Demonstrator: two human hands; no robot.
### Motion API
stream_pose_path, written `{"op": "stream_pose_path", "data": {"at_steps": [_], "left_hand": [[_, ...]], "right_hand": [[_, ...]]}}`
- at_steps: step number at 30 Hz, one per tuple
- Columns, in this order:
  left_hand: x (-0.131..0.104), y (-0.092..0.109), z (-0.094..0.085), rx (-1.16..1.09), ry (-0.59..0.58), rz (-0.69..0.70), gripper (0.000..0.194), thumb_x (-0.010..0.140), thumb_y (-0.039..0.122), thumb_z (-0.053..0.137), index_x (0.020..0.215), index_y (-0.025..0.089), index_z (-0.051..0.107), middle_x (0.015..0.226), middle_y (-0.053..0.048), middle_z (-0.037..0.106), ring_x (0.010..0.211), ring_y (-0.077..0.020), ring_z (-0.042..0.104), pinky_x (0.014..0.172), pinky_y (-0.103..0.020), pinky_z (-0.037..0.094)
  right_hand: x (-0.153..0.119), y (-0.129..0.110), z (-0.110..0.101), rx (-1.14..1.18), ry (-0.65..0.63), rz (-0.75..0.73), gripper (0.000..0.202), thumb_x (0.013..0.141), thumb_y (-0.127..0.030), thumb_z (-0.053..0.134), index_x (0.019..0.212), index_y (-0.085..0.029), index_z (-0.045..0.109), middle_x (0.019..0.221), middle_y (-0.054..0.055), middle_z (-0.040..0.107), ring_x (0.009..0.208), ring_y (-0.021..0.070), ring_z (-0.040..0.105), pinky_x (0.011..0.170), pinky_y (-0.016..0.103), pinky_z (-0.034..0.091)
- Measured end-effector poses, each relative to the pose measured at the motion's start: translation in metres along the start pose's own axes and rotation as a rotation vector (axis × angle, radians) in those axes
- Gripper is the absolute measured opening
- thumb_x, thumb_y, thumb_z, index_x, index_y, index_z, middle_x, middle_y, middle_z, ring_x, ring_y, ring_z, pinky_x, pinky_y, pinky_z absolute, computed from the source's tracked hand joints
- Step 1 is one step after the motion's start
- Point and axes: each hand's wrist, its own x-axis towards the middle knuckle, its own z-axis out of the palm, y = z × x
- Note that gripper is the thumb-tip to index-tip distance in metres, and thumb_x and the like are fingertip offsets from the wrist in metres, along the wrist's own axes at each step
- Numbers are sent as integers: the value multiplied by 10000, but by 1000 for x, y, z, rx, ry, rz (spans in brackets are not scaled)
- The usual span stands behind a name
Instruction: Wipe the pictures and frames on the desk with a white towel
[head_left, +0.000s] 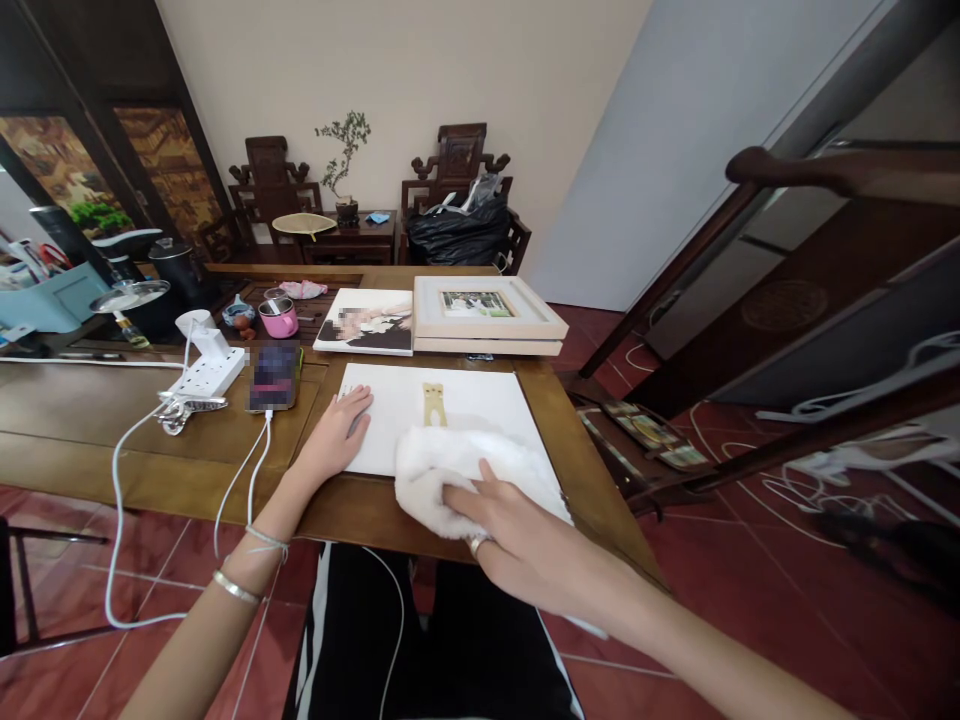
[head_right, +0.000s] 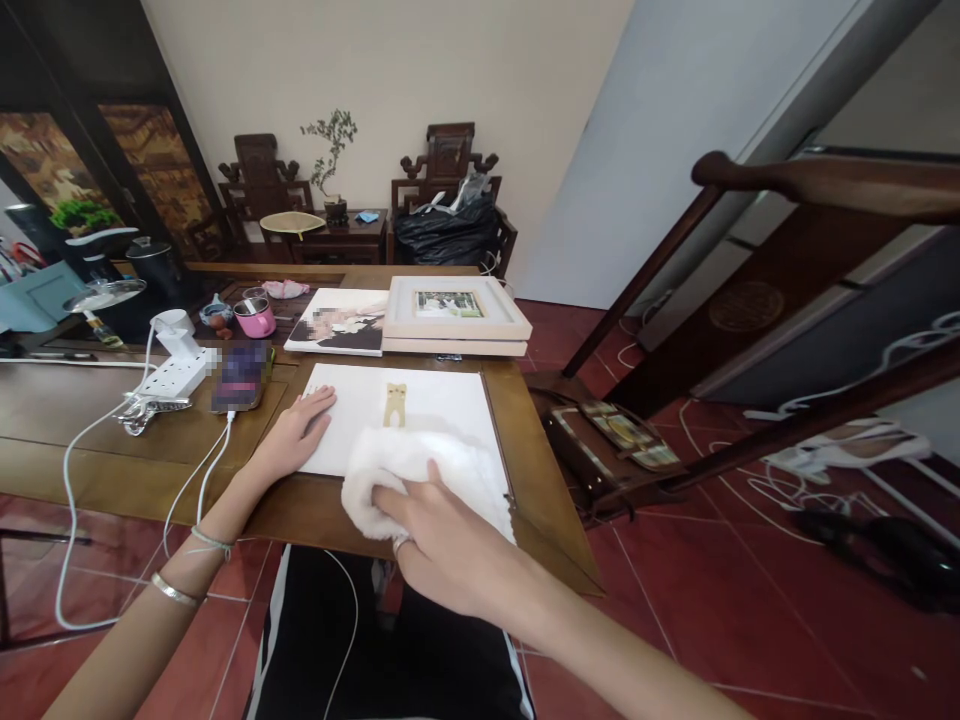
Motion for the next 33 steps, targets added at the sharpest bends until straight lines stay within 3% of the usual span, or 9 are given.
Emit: {"op": "stream_pose_path", "data": {"at_steps": [4, 9, 13, 16, 20, 23, 26, 30, 33], "left_hand": [[0, -1, 1, -3, 2, 3, 433, 914, 283, 368, 1277, 122, 540, 1418, -141, 465, 1367, -239, 363, 1147, -499, 225], [1, -3, 1, -6, 6, 7, 425, 917, 296, 370, 1275, 148, 543, 1413, -130, 473, 1362, -233, 373, 1144, -498, 234], [1, -3, 1, -15, 5, 1, 433, 920, 307, 367, 1280, 141, 540, 1413, -128, 474, 1361, -233, 372, 1147, -496, 231], [1, -3, 1, -15, 6, 2, 434, 919, 301, 367, 1279, 131, 542, 1414, -134, 471, 1362, -231, 371, 1148, -493, 229], [1, -2, 1, -17, 8, 3, 423, 918, 295, 370, 1275, 153, 546, 1415, -125, 471, 1362, -233, 373, 1143, -504, 235], [0, -1, 0, -17, 12, 3, 415, 915, 289, 373, 1270, 166, 549, 1413, -116, 477, 1360, -232, 376, 1140, -504, 243], [0, -1, 0, -18, 12, 5, 413, 912, 282, 373, 1267, 167, 552, 1411, -114, 481, 1359, -233, 377, 1142, -502, 240], [0, 0, 0, -11, 5, -2, 424, 912, 280, 370, 1272, 144, 546, 1415, -127, 472, 1364, -236, 368, 1148, -494, 230], [1, -2, 0, -11, 4, 1, 428, 916, 287, 365, 1275, 137, 543, 1415, -131, 470, 1365, -235, 367, 1149, -492, 225]], "right_hand": [[24, 20, -1, -62, 78, 7, 348, 674, -39, 376, 927, -198, 554, 699, 23, 538, 755, 247, 556, 852, 386, 399], [82, 49, -11, -170, 171, 41, 357, 697, -52, 373, 975, -178, 557, 723, 44, 548, 732, 249, 522, 781, 378, 401], [112, 53, -19, -239, 170, 84, 359, 715, -42, 373, 1002, -155, 556, 784, 84, 569, 765, 258, 532, 822, 426, 393], [110, 48, -17, -260, 144, 42, 381, 710, -23, 377, 1027, -137, 554, 841, 102, 581, 825, 263, 549, 912, 484, 354], [77, 29, -7, -265, 57, -65, 394, 712, -20, 388, 1064, -125, 532, 971, 127, 589, 916, 266, 565, 1009, 546, 274], [46, 8, -3, -184, -15, -122, 328, 696, -22, 404, 962, -165, 530, 1015, 118, 584, 1019, 269, 546, 1054, 549, 238], [25, -10, -3, -100, -83, -172, 291, 656, -16, 404, 850, -209, 503, 937, 62, 585, 946, 237, 560, 1066, 537, 238], [32, -8, -2, -108, -74, -167, 258, 675, -41, 393, 835, -210, 505, 834, 30, 578, 733, 200, 551, 1000, 491, 318], [61, 11, -1, -170, 7, -113, 291, 709, -57, 386, 920, -178, 545, 800, 58, 598, 774, 242, 564, 939, 458, 348]]}}
